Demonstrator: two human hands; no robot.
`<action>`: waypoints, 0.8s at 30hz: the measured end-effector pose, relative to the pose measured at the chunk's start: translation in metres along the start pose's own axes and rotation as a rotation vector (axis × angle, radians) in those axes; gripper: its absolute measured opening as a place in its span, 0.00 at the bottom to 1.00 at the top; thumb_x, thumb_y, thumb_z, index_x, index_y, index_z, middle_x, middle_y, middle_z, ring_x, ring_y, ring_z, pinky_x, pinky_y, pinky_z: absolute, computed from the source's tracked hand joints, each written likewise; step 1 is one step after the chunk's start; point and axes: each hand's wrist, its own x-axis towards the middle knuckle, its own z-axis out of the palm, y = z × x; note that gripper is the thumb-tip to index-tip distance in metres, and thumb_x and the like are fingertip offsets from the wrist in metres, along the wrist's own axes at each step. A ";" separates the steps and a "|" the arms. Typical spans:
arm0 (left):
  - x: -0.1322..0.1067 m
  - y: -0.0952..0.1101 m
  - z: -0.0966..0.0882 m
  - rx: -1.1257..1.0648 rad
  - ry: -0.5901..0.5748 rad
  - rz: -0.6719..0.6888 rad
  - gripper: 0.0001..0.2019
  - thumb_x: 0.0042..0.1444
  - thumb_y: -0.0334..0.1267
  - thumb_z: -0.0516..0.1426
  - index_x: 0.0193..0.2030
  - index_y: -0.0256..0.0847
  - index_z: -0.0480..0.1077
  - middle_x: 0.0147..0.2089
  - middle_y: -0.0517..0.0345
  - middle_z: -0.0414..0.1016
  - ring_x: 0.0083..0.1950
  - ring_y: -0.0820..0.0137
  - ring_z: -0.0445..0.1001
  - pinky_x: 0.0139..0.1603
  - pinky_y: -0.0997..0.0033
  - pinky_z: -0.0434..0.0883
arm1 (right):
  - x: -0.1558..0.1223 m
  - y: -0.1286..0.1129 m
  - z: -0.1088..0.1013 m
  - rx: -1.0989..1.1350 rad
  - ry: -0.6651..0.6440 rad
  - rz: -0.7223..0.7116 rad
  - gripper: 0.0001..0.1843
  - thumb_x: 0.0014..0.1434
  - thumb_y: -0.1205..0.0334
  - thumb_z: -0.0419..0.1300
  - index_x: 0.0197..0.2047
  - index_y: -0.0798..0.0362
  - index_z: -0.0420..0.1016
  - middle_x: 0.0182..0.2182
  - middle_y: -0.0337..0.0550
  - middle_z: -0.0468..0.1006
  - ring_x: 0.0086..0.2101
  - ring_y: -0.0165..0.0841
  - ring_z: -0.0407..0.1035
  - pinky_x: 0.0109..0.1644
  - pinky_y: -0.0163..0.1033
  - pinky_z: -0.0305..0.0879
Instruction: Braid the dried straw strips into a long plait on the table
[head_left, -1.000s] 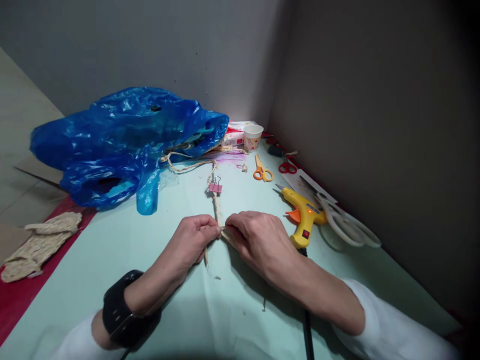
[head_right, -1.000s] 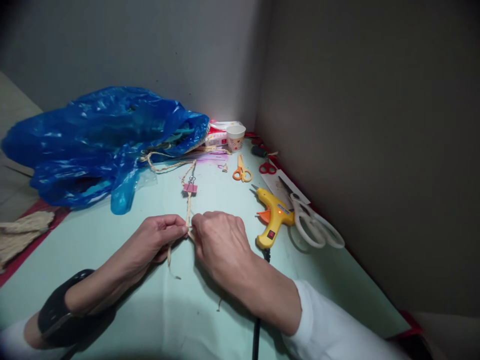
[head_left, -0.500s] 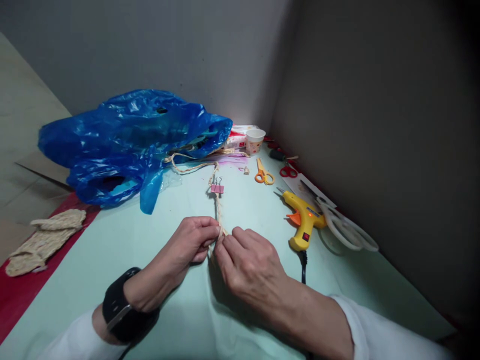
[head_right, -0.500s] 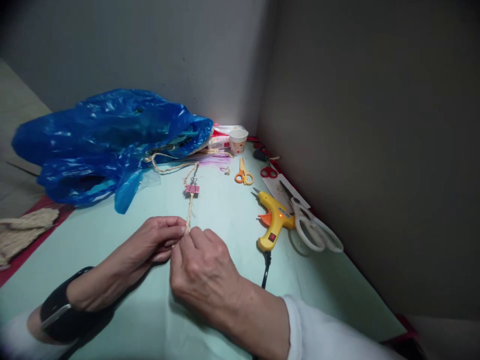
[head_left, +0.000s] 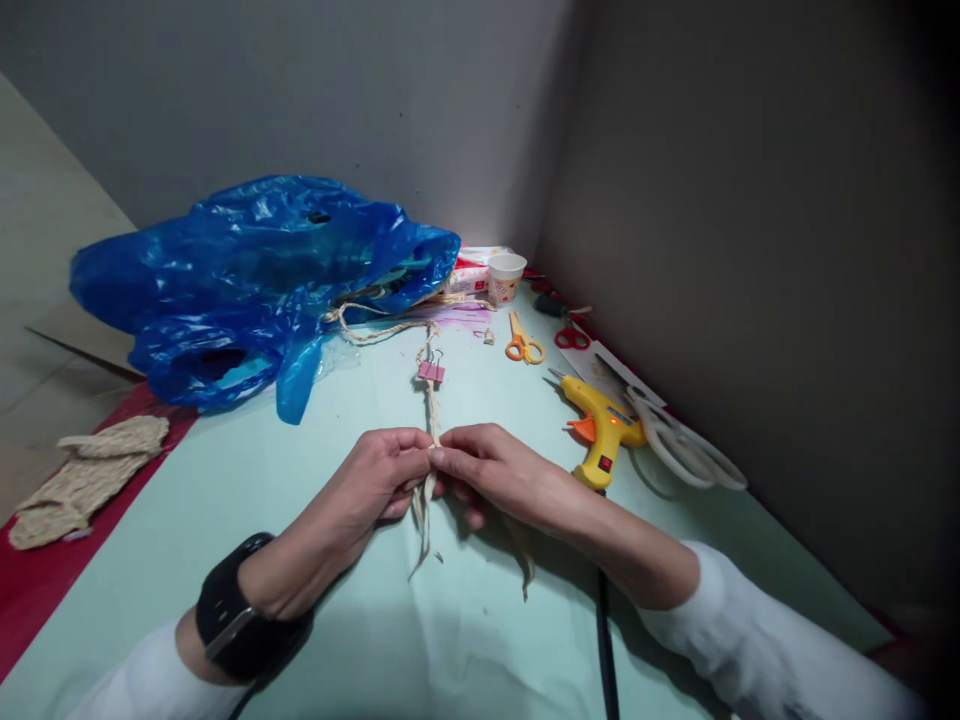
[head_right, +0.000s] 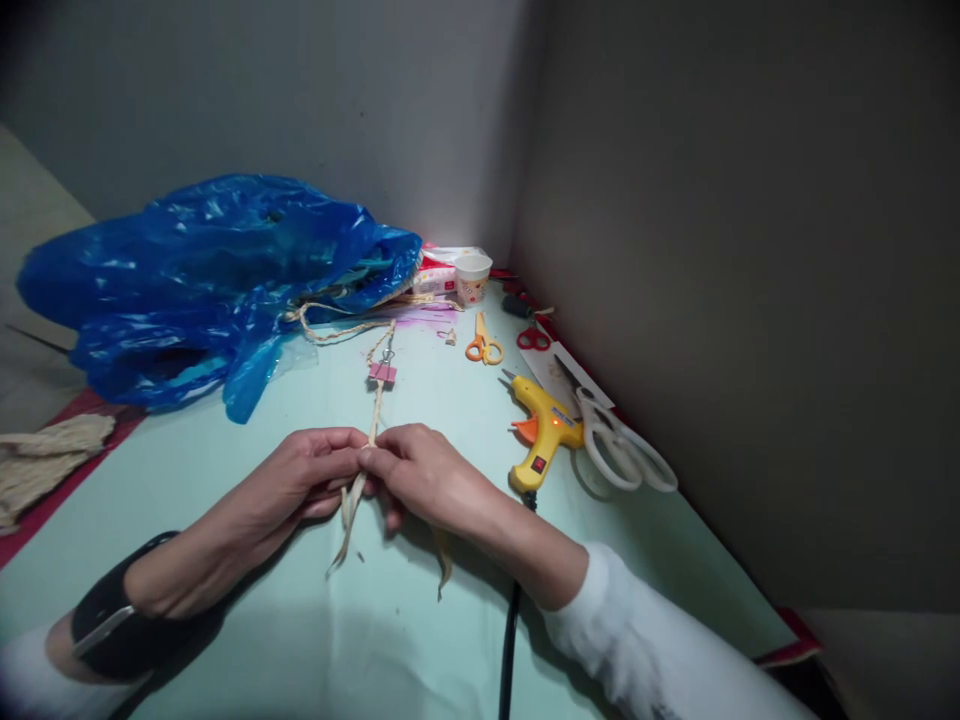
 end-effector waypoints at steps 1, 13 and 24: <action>0.000 0.001 0.000 0.019 0.002 0.000 0.07 0.52 0.39 0.57 0.29 0.37 0.66 0.20 0.70 0.51 0.20 0.81 0.42 0.19 0.75 0.40 | 0.003 0.003 0.002 0.042 -0.018 0.014 0.15 0.62 0.55 0.50 0.28 0.55 0.64 0.19 0.33 0.63 0.19 0.24 0.58 0.25 0.32 0.51; -0.021 0.006 0.011 0.768 0.244 0.215 0.16 0.59 0.41 0.50 0.21 0.41 0.63 0.21 0.61 0.66 0.25 0.70 0.61 0.30 0.71 0.56 | 0.002 0.005 0.008 -0.184 0.249 -0.090 0.16 0.57 0.65 0.50 0.20 0.56 0.66 0.18 0.33 0.56 0.23 0.25 0.49 0.27 0.34 0.46; -0.024 -0.017 0.035 0.920 0.256 0.304 0.07 0.57 0.37 0.52 0.32 0.44 0.70 0.25 0.53 0.73 0.22 0.65 0.66 0.29 0.66 0.52 | -0.001 0.010 0.011 0.594 0.021 0.024 0.12 0.57 0.60 0.56 0.37 0.60 0.76 0.26 0.40 0.71 0.23 0.24 0.55 0.26 0.31 0.47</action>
